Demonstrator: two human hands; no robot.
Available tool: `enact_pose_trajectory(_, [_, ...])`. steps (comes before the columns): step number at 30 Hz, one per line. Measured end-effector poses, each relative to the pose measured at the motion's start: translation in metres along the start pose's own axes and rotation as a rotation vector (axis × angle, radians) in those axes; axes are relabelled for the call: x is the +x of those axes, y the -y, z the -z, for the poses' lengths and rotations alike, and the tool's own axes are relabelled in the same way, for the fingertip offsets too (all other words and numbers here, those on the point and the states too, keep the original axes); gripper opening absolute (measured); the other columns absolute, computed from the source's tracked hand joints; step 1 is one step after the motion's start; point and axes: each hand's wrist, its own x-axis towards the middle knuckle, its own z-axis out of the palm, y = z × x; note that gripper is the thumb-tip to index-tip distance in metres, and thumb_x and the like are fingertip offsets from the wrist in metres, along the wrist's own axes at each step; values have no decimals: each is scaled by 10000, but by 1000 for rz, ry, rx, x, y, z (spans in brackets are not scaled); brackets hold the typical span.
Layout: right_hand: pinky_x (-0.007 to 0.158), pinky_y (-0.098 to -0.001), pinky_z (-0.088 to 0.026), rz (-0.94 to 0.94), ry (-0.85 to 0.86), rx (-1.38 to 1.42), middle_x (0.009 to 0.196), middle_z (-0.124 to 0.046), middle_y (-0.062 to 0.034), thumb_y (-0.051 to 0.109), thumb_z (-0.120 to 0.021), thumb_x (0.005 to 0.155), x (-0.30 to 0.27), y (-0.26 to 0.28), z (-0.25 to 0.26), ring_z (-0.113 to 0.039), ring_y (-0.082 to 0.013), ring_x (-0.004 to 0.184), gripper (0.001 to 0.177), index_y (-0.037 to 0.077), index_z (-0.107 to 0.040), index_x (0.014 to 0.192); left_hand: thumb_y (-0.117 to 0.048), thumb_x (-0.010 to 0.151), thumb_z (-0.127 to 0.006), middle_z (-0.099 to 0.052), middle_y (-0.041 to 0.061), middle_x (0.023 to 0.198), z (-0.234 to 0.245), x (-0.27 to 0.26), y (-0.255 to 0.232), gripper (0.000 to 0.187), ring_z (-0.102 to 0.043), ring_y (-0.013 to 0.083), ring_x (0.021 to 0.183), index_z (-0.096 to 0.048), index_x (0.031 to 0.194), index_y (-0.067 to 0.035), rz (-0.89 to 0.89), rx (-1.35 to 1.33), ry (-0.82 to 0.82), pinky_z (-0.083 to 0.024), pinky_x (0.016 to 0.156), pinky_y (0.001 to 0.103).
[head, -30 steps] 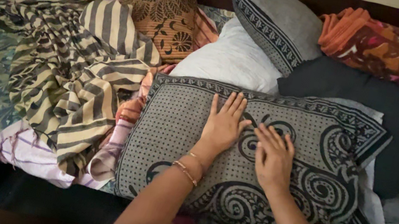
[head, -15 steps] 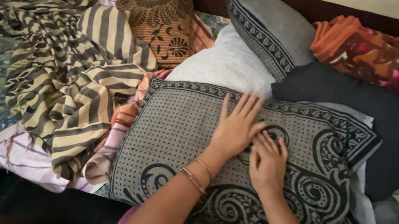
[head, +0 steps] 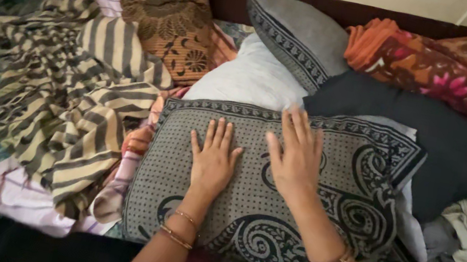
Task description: The person inserts a pillow into a patterned pillowcase on a bed. They repeatedly adjust, flip, and smooth the pillowcase, then remove and reinsert the pillow multiple times to align the cover.
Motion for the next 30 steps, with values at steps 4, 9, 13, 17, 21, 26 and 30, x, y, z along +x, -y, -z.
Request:
enact_pose_trajectory(4, [1218,-634,-115,21,95,-232,1665,-310,-145,475,-435,1047,8,4,-29,-252,-320,1541,649,36,-435,1526,-480,1045,-408,-309,92,1663,-15,1,4,669,-228,275,1548,-344,1588,-95,13,-46,-5,-72,1216,642])
enact_pose_trajectory(9, [1219,-620,-39,-94,345,-287,1675,-227,-101,534,-367,1021,1,-19,-67,-143,-304,1546,729,64,-316,1575,-480,1048,-412,-321,97,1665,-18,-2,5,658,-232,279,1553,-367,1581,-96,6,-72,-17,-73,1220,636])
enact_pose_trajectory(13, [1212,-597,-60,-100,322,-244,1674,-202,-167,555,-364,1035,18,-24,-41,-134,-349,1550,757,38,-295,1585,-480,1051,-418,-324,97,1667,-14,-2,4,662,-236,276,1554,-367,1584,-91,16,-90,-21,-75,1227,634])
enact_pose_trajectory(17, [1255,-600,-80,-28,65,-275,1703,-226,-186,529,-346,1094,30,-50,8,-160,-368,1584,744,-2,-306,1613,-480,1044,-428,-324,95,1664,-14,1,4,661,-234,277,1551,-374,1575,-91,22,-95,-10,-75,1220,637])
enact_pose_trajectory(21, [1230,-633,-37,-127,134,-362,1699,-227,-125,526,-345,1057,6,-106,8,-144,-324,1578,736,39,-315,1609,-474,1043,-425,-325,94,1661,-13,0,3,663,-235,276,1550,-375,1581,-91,35,-95,11,-76,1223,637])
enact_pose_trajectory(26, [1209,-639,-8,-199,217,-384,1701,-200,-116,539,-362,1035,-4,-131,-13,-119,-316,1569,742,50,-311,1591,-480,1050,-416,-318,96,1671,-14,1,3,655,-234,269,1554,-371,1583,-102,36,-85,-4,-74,1223,639])
enact_pose_trajectory(30, [1234,-616,-31,-182,139,-265,1721,-173,-170,515,-378,1069,-2,-120,30,-99,-358,1589,746,10,-276,1608,-488,1056,-404,-306,92,1675,-16,2,5,663,-222,272,1561,-360,1593,-101,24,-67,14,-61,1224,641])
